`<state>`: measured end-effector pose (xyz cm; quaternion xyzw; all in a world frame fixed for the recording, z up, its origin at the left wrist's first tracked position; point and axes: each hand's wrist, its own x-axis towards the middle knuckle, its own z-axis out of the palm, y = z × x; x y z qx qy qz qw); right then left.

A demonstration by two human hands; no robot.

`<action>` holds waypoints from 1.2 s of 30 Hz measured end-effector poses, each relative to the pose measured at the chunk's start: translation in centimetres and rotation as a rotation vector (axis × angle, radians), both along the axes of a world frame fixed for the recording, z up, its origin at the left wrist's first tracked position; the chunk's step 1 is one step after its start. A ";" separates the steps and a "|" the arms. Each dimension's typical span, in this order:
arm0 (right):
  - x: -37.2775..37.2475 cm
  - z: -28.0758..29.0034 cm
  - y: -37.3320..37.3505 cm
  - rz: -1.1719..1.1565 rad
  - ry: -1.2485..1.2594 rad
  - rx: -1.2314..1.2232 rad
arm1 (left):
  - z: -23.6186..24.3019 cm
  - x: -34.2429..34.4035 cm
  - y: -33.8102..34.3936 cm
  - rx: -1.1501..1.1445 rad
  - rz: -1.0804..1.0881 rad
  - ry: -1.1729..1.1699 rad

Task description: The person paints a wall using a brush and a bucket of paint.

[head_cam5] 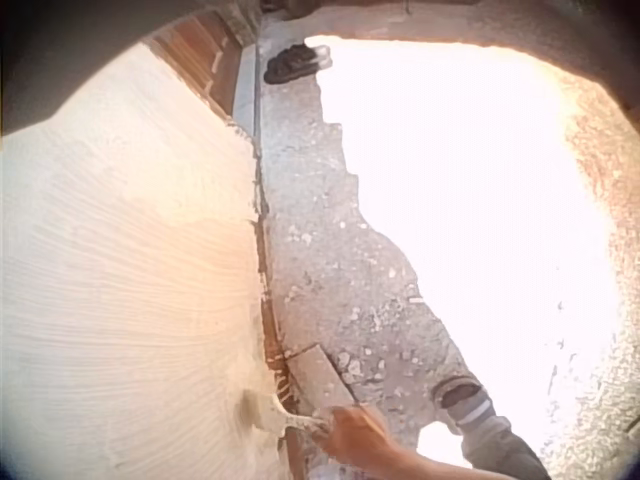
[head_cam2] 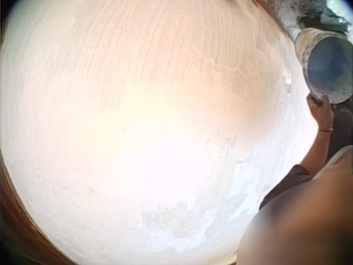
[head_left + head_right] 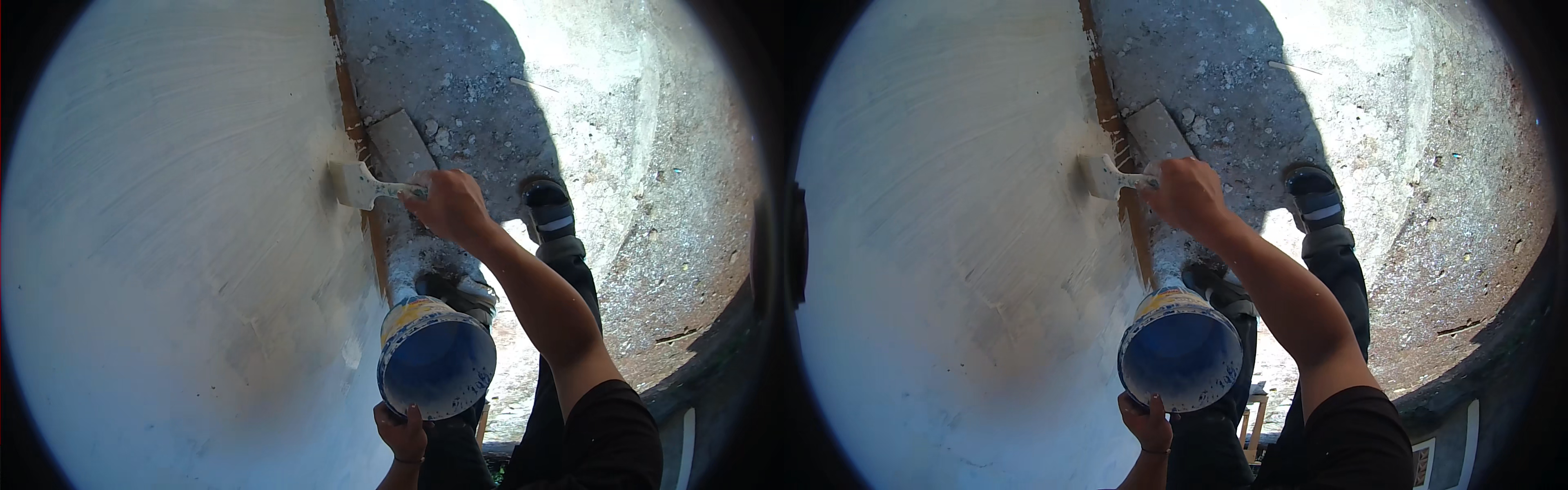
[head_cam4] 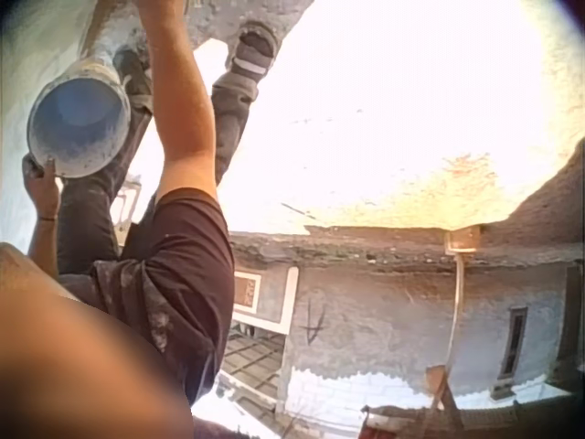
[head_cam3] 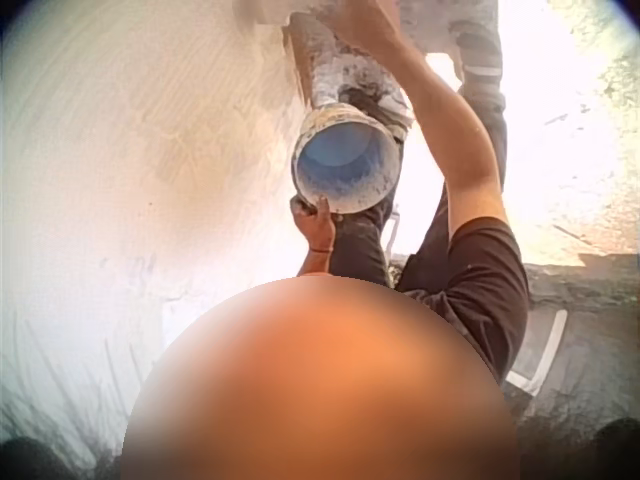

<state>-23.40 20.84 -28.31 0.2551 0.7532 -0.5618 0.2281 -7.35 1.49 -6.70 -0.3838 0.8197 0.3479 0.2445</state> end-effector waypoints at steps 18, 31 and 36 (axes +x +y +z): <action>1.0 4.2 -0.5 -0.041 0.119 -0.038 | 2.2 2.4 -0.1 0.010 0.039 0.036; 5.5 6.9 2.2 -0.070 0.095 0.033 | 3.3 2.9 0.6 0.089 0.103 0.107; 10.0 16.7 10.9 -0.169 -0.064 0.145 | 1.9 0.9 2.2 0.195 0.034 0.169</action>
